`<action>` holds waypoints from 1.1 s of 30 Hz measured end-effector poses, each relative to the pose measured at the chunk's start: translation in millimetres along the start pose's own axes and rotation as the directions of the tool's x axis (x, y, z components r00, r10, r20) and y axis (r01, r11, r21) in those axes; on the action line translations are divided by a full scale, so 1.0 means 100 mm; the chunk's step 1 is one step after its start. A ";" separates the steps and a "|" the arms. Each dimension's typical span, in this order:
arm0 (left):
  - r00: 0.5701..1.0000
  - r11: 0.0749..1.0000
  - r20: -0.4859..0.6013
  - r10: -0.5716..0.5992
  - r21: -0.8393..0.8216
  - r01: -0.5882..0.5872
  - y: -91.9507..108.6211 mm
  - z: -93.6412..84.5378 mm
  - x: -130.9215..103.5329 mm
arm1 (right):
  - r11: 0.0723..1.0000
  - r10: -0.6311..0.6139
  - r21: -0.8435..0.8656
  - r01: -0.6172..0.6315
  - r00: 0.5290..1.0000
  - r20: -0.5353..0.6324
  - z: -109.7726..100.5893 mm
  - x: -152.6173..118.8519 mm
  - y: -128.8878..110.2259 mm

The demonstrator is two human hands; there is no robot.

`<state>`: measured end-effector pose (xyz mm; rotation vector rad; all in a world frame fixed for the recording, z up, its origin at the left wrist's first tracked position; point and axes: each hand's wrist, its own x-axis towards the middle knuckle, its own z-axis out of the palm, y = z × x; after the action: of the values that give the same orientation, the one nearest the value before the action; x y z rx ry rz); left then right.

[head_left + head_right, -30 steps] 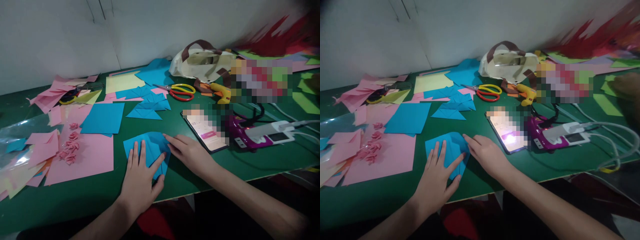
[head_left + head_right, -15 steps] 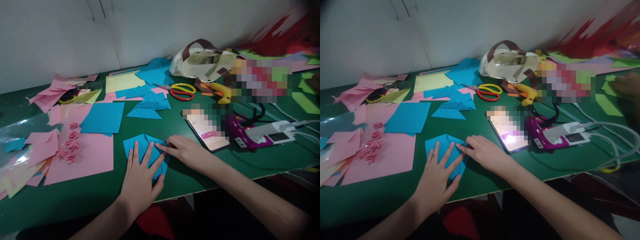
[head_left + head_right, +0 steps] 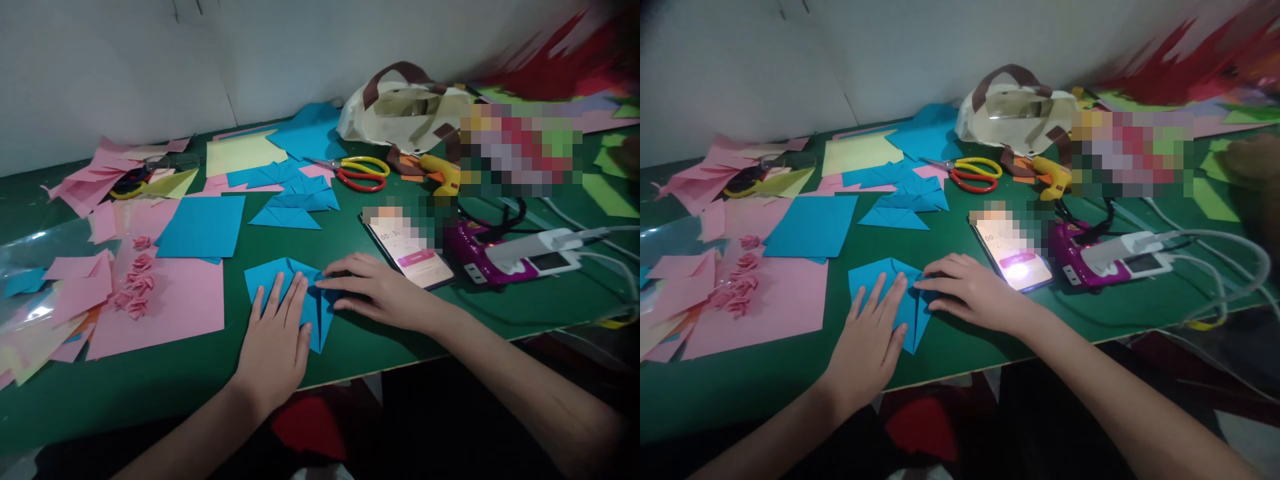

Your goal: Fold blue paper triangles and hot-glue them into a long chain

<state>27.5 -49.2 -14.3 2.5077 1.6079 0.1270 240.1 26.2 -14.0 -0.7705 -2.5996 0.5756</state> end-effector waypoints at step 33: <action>0.994 0.994 0.025 0.109 0.014 -0.109 -0.19 -0.08 0.10 | 0.997 0.062 -0.029 -0.069 0.979 -0.196 0.12 0.14 -0.07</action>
<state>13.5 -31.3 -9.6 2.5988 1.4686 0.0971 220.9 25.7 -17.8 -0.8807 -2.4184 0.4491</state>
